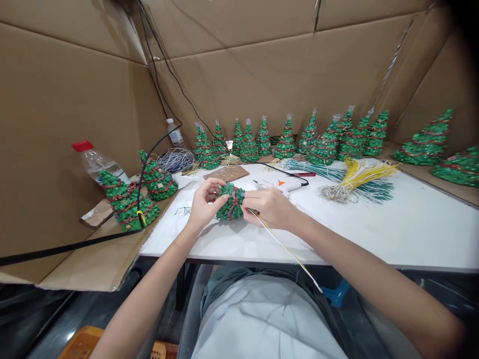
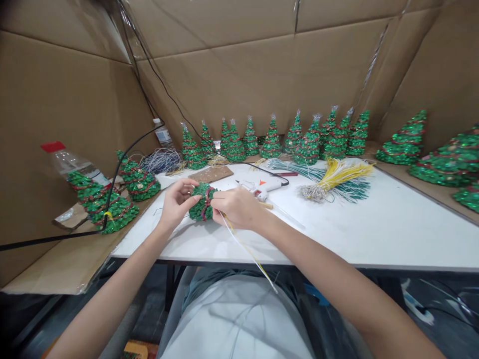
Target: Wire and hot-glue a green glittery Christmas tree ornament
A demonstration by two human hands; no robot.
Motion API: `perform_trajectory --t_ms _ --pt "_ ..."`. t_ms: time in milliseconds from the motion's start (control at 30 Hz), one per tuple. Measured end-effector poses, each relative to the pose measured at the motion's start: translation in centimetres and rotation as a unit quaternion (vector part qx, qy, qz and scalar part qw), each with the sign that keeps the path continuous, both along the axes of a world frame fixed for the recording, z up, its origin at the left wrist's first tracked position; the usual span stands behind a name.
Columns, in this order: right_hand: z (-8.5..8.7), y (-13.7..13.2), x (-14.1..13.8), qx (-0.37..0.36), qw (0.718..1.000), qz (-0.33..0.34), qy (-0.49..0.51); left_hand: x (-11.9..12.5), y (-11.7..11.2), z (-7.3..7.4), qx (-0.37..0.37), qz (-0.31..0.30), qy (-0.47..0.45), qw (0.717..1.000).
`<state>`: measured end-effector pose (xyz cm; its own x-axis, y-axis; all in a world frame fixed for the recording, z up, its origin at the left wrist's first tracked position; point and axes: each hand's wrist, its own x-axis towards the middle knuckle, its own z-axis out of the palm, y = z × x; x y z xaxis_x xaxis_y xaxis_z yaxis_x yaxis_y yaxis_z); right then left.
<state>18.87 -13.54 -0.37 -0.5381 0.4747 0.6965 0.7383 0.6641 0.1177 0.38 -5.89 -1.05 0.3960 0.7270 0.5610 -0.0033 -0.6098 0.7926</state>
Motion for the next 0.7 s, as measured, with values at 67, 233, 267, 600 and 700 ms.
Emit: perform_trajectory --t_ms 67,233,267,600,700 --pt "-0.02 -0.03 -0.05 -0.005 1.000 -0.012 0.004 -0.04 0.06 -0.09 0.003 -0.002 0.002 1.000" --pt "-0.18 -0.12 0.14 -0.008 0.999 -0.037 0.027 -0.02 0.01 -0.15 0.004 -0.001 0.002 1.000" --pt "-0.22 -0.13 0.20 -0.007 0.999 -0.038 0.026 -0.01 -0.02 -0.12 0.003 0.000 0.002 1.000" --pt "-0.17 -0.51 -0.34 0.004 0.998 -0.062 -0.004 -0.12 -0.06 -0.14 0.007 0.000 0.009 1.000" --pt "-0.23 -0.58 -0.62 0.005 0.997 -0.082 -0.013 -0.14 0.02 -0.24 0.008 -0.001 0.009 1.000"
